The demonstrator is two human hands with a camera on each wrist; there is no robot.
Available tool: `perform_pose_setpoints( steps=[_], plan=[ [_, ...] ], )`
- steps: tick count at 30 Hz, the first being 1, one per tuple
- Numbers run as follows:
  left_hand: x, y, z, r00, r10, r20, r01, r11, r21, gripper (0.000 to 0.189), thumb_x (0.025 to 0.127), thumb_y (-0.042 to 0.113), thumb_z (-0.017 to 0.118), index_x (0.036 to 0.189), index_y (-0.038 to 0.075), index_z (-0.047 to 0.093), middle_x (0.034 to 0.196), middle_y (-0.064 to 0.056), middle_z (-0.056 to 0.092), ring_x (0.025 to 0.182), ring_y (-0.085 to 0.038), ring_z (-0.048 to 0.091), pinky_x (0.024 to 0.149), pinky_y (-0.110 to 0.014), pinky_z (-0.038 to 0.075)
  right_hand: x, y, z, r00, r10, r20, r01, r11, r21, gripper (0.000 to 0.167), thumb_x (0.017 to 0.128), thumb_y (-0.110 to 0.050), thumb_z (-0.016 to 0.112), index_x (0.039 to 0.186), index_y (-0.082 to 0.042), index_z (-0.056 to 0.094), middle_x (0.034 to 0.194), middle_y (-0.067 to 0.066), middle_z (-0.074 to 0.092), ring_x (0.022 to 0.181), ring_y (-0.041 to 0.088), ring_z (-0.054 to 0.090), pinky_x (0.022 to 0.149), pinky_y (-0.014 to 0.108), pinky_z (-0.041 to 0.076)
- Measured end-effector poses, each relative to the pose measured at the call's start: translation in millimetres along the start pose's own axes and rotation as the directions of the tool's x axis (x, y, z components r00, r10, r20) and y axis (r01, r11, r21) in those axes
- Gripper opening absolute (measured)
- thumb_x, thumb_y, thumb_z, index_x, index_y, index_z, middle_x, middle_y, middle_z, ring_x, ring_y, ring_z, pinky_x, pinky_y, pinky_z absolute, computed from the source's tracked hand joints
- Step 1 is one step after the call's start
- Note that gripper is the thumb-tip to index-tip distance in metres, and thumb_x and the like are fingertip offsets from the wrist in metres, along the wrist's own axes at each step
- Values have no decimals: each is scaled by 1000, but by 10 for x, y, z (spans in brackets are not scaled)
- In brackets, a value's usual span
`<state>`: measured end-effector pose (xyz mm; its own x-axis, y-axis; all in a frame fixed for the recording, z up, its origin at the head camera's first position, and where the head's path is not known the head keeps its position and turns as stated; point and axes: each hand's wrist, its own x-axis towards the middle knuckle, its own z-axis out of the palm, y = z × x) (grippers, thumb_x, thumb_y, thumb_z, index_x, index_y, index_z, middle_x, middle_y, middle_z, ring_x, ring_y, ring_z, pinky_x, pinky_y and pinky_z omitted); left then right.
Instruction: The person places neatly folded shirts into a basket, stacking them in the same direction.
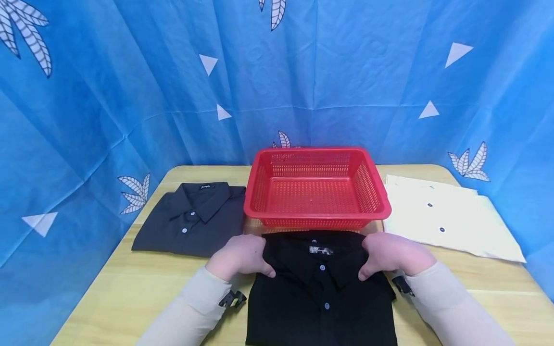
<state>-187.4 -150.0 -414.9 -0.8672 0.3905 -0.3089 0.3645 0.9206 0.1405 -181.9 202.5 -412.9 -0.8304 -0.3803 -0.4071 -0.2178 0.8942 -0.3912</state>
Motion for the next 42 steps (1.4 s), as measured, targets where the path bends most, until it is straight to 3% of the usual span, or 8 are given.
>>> perform_pose_setpoints(
  steps=[17,22,26,34,39,42],
  plan=[
    [24,-35,33,992,115,60,-112,992,-64,36,76,47,85,82,16,69,68,7,57,62,-15,54,63,-35,47,31,27,31,997,-73,18,73,997,-11,34,70,-30,90,80,-13,63,68,-2,58,60,19,56,63,40,47],
    [-27,-45,-46,986,140,88,-131,986,-103,35,78,41,85,95,12,73,73,8,61,66,-14,56,68,-35,50,-5,44,-27,994,-70,81,60,992,112,29,76,-25,88,88,-13,65,71,0,61,54,19,61,62,38,52],
    [-55,-82,-133,980,171,103,-155,977,-149,42,82,34,84,113,9,72,94,5,68,80,-12,60,83,-37,54,-25,49,-73,987,-136,89,120,978,168,30,78,-26,87,97,-13,67,73,0,61,58,18,63,65,39,53],
    [-74,-158,-235,958,258,127,-222,944,-243,30,88,25,78,113,16,64,95,10,64,85,-10,60,84,-36,53,-7,115,-116,938,-336,87,317,931,181,25,84,-24,80,105,-25,66,87,-12,66,78,11,64,76,36,53],
    [-106,-186,-276,947,270,172,-176,887,-428,33,94,12,70,123,14,53,106,1,62,73,-12,69,80,-33,55,-42,123,-176,884,-453,117,401,862,308,35,88,-16,73,120,-24,62,105,-10,70,92,13,68,87,34,54],
    [-133,-198,-285,943,277,186,-147,846,-512,36,95,8,67,126,13,49,115,-4,59,64,-15,69,75,-31,57,-64,116,-196,870,-477,121,415,843,342,50,88,-16,74,134,-23,55,119,-9,65,107,15,64,93,34,52]
  ],
)
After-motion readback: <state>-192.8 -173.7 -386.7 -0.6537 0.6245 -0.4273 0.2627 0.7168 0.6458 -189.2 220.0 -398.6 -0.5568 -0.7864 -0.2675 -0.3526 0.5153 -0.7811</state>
